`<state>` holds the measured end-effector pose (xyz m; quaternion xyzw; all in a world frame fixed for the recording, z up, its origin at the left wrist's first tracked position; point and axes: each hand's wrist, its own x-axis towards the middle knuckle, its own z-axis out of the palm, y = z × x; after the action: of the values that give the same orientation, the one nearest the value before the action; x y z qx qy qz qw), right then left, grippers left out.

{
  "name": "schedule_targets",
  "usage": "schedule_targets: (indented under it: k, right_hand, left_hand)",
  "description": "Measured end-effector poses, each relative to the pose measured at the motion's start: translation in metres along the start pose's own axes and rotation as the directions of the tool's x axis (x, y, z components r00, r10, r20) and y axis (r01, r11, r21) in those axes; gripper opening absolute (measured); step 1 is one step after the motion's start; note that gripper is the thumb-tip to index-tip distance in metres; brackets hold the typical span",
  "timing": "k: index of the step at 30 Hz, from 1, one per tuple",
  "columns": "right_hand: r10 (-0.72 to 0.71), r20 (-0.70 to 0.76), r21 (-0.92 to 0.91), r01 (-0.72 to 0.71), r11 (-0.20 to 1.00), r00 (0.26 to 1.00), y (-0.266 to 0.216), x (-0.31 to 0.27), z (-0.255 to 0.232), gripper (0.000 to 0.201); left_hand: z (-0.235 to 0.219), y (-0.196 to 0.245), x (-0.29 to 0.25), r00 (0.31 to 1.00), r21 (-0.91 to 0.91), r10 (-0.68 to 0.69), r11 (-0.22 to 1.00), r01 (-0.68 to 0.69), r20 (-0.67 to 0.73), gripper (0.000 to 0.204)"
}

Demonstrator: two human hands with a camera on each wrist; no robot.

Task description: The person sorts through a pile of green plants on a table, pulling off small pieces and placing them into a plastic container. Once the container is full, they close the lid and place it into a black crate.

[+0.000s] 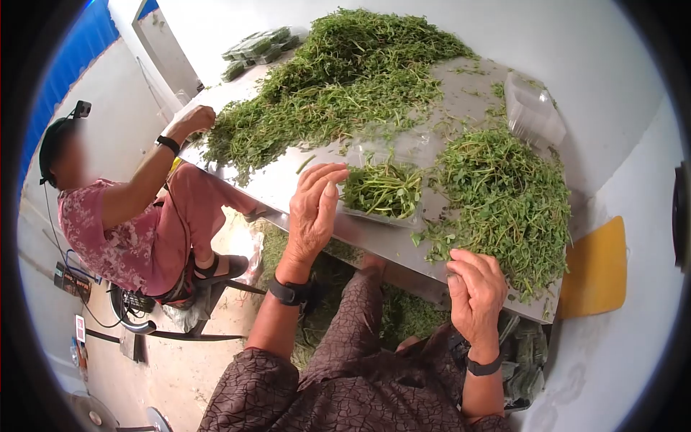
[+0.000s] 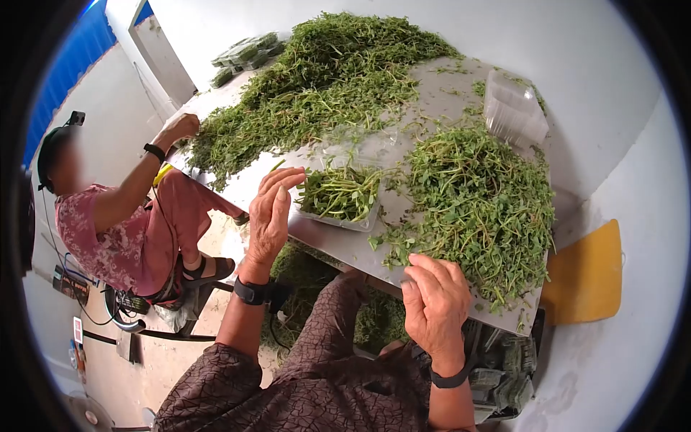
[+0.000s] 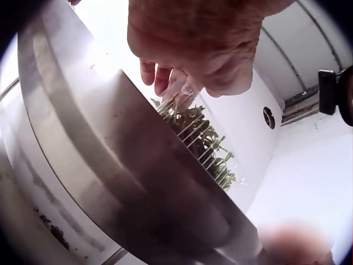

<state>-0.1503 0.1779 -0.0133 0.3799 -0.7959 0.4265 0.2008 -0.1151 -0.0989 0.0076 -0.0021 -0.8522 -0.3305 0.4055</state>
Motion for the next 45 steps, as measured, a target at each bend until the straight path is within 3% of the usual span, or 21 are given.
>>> schedule_targets:
  k: [6,10,12,15,20,27,31,37,39,40,42,45]
  right_hand:
    - [-0.001,0.003,-0.032,0.001,0.999,1.0,0.0,0.001,0.001,0.016]
    - [-0.002,0.005,-0.056,0.002,0.998,1.0,0.0,0.001,0.001,0.017]
    - [0.0,0.003,-0.054,0.0,0.999,1.0,-0.001,0.0,0.002,0.018]
    - [-0.008,-0.01,-0.066,0.007,0.998,1.0,-0.001,0.0,0.003,0.018]
    - [-0.013,-0.019,-0.069,0.011,0.998,1.0,-0.001,0.0,0.003,0.02]
    - [-0.007,-0.016,-0.065,0.005,0.998,1.0,-0.001,-0.001,0.003,0.021]
    - [-0.01,-0.012,-0.078,0.009,0.997,1.0,-0.003,0.0,0.002,0.021]
    - [-0.025,-0.026,-0.071,0.023,0.997,0.999,-0.001,-0.002,0.004,0.02]
    - [-0.02,-0.03,-0.067,0.018,0.998,0.999,0.0,-0.003,0.004,0.02]
    - [-0.026,-0.031,-0.072,0.024,0.997,0.999,0.0,-0.003,0.004,0.02]
    - [-0.006,-0.035,-0.055,0.004,0.998,0.999,0.0,-0.004,0.005,0.019]
    - [-0.019,-0.04,-0.063,0.016,0.998,0.999,0.0,-0.004,0.005,0.019]
  left_hand:
    - [0.007,-0.009,0.001,0.975,0.287,0.197,0.933,-0.219,0.102,0.028]
    - [-0.001,0.007,0.013,0.963,0.39,0.178,0.887,-0.247,0.203,0.028]
    - [-0.003,0.015,0.016,0.964,0.385,0.225,0.885,-0.262,0.138,0.03]
    - [-0.003,0.031,0.021,0.953,0.384,0.234,0.876,-0.293,0.193,0.043]
    - [0.018,0.046,0.025,0.842,0.26,0.319,0.851,-0.457,0.434,0.047]
    - [0.03,0.051,0.023,0.844,0.341,0.201,0.849,-0.403,0.497,0.041]
    - [0.032,0.052,0.026,0.838,0.332,0.21,0.848,-0.412,0.504,0.039]
    - [0.035,0.058,0.033,0.803,0.403,0.121,0.815,-0.416,0.584,0.038]
    - [0.037,0.058,0.036,0.782,0.388,0.038,0.852,-0.351,0.622,0.041]
    - [0.037,0.055,0.032,0.785,0.387,0.043,0.853,-0.351,0.618,0.041]
    - [0.034,0.044,0.024,0.9,0.265,0.247,0.898,-0.351,0.359,0.045]
    - [0.022,0.036,0.017,0.942,0.29,0.243,0.907,-0.306,0.232,0.04]
